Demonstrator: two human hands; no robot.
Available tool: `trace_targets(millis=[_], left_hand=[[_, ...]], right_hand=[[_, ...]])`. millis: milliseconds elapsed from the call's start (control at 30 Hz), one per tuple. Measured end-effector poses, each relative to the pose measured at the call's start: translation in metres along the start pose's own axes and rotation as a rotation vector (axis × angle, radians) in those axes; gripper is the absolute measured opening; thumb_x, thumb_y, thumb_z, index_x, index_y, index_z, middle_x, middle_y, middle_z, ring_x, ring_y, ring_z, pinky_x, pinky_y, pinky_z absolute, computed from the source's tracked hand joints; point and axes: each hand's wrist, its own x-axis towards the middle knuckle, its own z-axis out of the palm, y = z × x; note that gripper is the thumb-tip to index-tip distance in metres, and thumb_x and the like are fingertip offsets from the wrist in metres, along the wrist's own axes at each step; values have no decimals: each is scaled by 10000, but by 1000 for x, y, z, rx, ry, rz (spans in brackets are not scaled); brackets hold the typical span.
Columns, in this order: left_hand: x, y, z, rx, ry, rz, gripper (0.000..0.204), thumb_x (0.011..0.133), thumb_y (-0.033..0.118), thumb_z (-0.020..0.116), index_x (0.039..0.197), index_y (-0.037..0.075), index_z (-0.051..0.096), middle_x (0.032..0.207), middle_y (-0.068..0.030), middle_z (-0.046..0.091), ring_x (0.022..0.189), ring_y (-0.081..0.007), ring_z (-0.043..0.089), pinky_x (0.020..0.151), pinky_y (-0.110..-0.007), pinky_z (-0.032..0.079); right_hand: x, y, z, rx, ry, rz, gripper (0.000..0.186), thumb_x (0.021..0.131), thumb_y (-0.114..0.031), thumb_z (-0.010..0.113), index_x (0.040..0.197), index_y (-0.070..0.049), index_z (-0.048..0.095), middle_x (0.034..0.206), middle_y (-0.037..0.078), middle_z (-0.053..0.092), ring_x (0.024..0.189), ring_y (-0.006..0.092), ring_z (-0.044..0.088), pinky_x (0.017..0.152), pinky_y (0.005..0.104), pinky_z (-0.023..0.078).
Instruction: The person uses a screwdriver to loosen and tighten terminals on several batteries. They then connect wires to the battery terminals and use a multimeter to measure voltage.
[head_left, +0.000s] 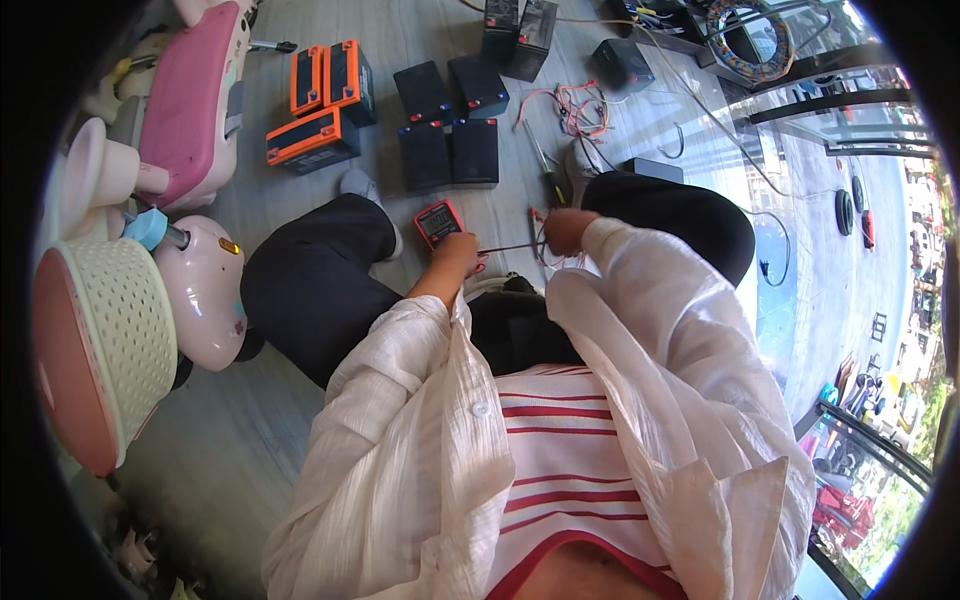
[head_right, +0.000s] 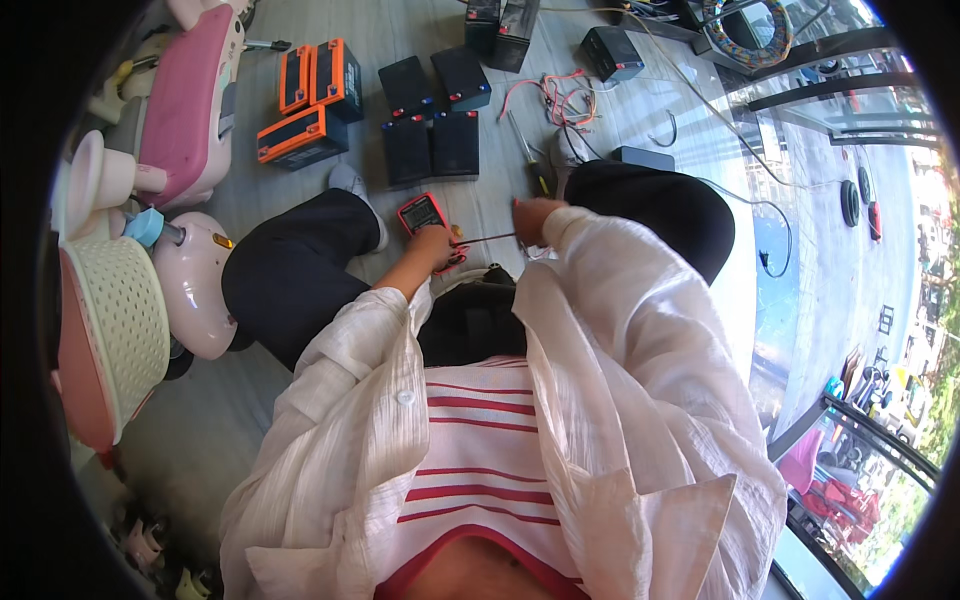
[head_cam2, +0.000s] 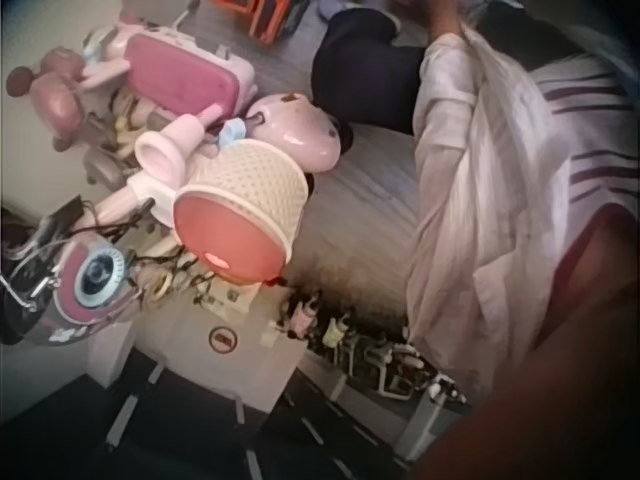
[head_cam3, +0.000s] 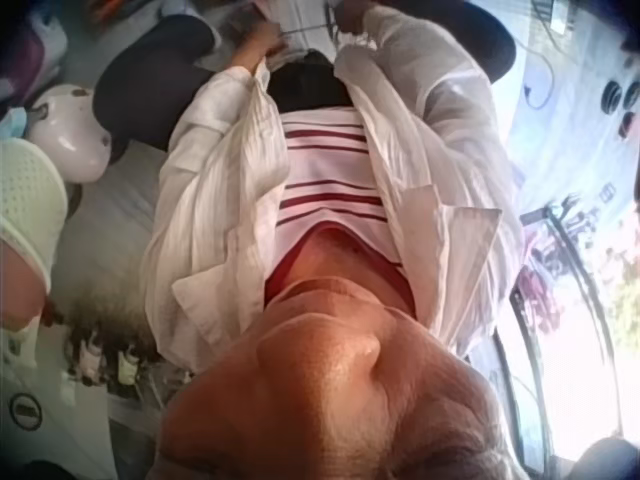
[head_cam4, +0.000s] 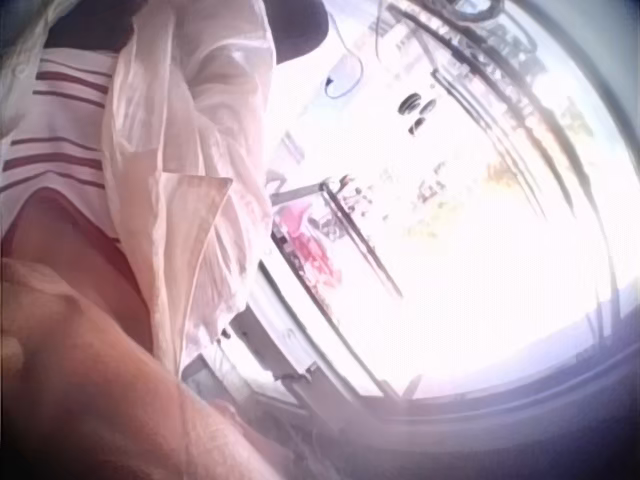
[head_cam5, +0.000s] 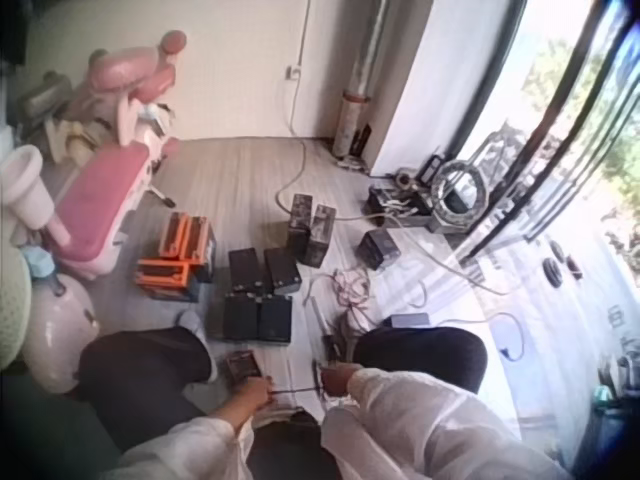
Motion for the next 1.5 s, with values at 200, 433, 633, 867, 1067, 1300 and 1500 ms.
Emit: trace_targets(millis=[200, 433, 633, 867, 1067, 1300, 1500], left_hand=[[-7, -11, -23, 13, -157, -109, 407, 809, 246, 728, 1177, 82, 671, 1157, -171, 673, 1083, -344, 650, 868, -415, 548], [-34, 74, -113, -941, 398, 636, 589, 831, 204, 728, 1341, 14, 502, 1256, -201, 610, 1135, -251, 619, 948, -342, 490], [-89, 73, -173, -702, 260, 420, 203, 948, 175, 597, 1049, 22, 685, 769, -73, 677, 719, -137, 637, 699, -285, 493], [-71, 16, -136, -131, 168, 60, 235, 905, 281, 605, 1007, 105, 722, 905, -98, 704, 878, -283, 677, 728, -404, 513], [-39, -17, -77, 228, -281, -237, 310, 874, 356, 662, 1113, 170, 727, 1162, -68, 698, 1089, -286, 658, 869, -441, 512], [-31, -12, -63, 294, -464, -228, 385, 815, 373, 721, 1147, 179, 719, 1175, -59, 697, 1098, -256, 657, 886, -434, 502], [-35, 16, -79, 114, -392, -69, 402, 815, 404, 708, 1150, 182, 712, 1202, -78, 680, 1125, -293, 639, 908, -452, 501]], right_hand=[[-83, 22, -112, 692, 91, -31, 242, 847, -232, 670, 985, -40, 722, 803, 122, 713, 716, 239, 676, 643, 363, 522], [-110, -17, -154, 587, 462, -245, 266, 878, -247, 660, 1011, -20, 702, 936, 164, 702, 796, 287, 656, 781, 357, 510], [-109, -23, -163, 397, 501, -279, 230, 818, -185, 673, 972, -15, 652, 907, 170, 681, 848, 348, 662, 780, 401, 511], [-121, 30, -182, 81, 717, 63, 210, 794, -127, 628, 1000, -87, 630, 926, 158, 685, 891, 367, 662, 767, 452, 532], [-122, 92, -190, 14, 1278, 261, 143, 913, -230, 637, 995, -117, 666, 995, 125, 683, 936, 356, 640, 783, 422, 509], [-120, 121, -190, -181, 1541, 567, 362, 984, -446, 515, 1034, -151, 719, 1041, 100, 672, 1017, 373, 588, 892, 454, 461], [-106, 146, -187, 1019, 1060, 204, 675, 1000, -604, 354, 1064, -15, 677, 918, 113, 685, 740, 252, 685, 630, 339, 531]])
